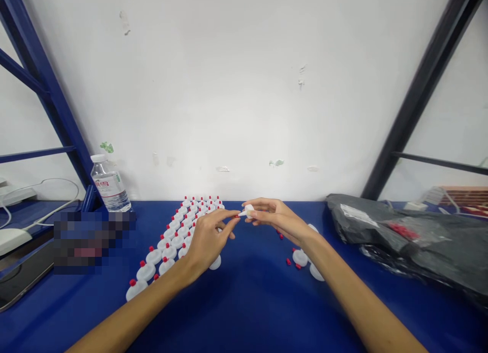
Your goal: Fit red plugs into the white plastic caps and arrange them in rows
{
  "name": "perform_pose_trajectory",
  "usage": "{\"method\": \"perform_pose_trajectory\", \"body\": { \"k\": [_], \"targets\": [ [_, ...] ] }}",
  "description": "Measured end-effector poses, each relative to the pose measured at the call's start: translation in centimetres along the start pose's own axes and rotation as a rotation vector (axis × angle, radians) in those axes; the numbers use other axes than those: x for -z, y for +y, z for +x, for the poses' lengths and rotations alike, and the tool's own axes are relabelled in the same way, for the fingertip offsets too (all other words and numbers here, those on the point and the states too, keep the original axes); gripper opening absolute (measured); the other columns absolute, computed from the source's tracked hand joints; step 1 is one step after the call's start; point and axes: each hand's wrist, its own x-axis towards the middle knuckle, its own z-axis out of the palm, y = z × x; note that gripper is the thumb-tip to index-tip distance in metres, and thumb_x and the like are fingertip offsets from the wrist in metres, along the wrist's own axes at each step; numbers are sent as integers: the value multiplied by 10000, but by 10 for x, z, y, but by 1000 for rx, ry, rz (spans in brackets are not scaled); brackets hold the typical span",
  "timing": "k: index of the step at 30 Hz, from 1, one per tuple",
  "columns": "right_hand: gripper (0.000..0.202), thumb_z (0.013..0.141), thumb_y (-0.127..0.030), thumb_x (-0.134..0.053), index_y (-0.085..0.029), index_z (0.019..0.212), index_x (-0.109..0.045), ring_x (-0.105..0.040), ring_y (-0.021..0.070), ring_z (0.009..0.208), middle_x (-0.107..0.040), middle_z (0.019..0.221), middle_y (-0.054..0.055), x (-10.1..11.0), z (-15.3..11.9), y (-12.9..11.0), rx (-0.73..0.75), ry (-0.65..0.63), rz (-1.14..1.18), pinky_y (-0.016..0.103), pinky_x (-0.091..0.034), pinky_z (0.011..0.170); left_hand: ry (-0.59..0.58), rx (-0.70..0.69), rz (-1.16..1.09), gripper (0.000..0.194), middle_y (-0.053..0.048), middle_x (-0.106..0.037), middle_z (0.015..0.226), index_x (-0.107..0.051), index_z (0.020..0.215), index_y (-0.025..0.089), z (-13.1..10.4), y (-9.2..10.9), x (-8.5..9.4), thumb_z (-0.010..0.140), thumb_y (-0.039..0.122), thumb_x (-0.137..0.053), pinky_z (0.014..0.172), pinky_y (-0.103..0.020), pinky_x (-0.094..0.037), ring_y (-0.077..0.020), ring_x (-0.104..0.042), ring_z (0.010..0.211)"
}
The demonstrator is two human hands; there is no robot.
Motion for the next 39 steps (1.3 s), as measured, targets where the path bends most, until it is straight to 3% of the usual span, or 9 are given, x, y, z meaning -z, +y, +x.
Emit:
{"method": "perform_pose_trajectory", "body": {
  "k": [10, 18, 26, 32, 39],
  "targets": [
    [433, 777, -419, -777, -205, 1146, -703, -696, 216, 990, -707, 1147, 94, -2, -1, -1, 19, -10, 7, 317, -531, 849, 37, 22, -35, 176, -39, -720, 926, -741, 1009, 188, -1, -1, 0, 909, 294, -642, 449, -175, -516, -92, -668, 527],
    [473, 692, -380, -839, -183, 1105, -717, -709, 238, 955, -741, 1043, 99, -3, 2, 4, 18, -30, -15, 350, -548, 840, 49, -145, 59, 157, -32, -727, 840, -750, 984, 198, -4, -4, -1, 936, 215, -601, 529, -199, -510, -90, -634, 578],
    [478, 712, -443, -828, -162, 1086, -727, -733, 232, 922, -755, 1014, 106, -6, 1, 8, -32, -41, 22, 338, -558, 852, 22, -188, 82, 177, -33, -702, 787, -746, 970, 186, -4, -4, 3, 945, 176, -571, 578, -228, -507, -94, -618, 565],
    [475, 745, -474, -802, -188, 1116, -726, -729, 213, 945, -746, 1065, 96, -12, -4, -1, -28, -46, 81, 317, -553, 889, -93, -223, 144, 203, -35, -692, 813, -747, 1038, 199, 9, 14, 22, 947, 204, -566, 469, -185, -454, -91, -608, 565],
    [484, 830, -488, -721, -179, 1201, -687, -732, 226, 945, -741, 1071, 109, -29, -10, -14, -52, -181, 65, 328, -573, 867, -257, -194, 281, 173, -21, -715, 824, -744, 993, 232, 8, 51, 64, 930, 265, -586, 548, -206, -476, -133, -633, 680]
  ]
}}
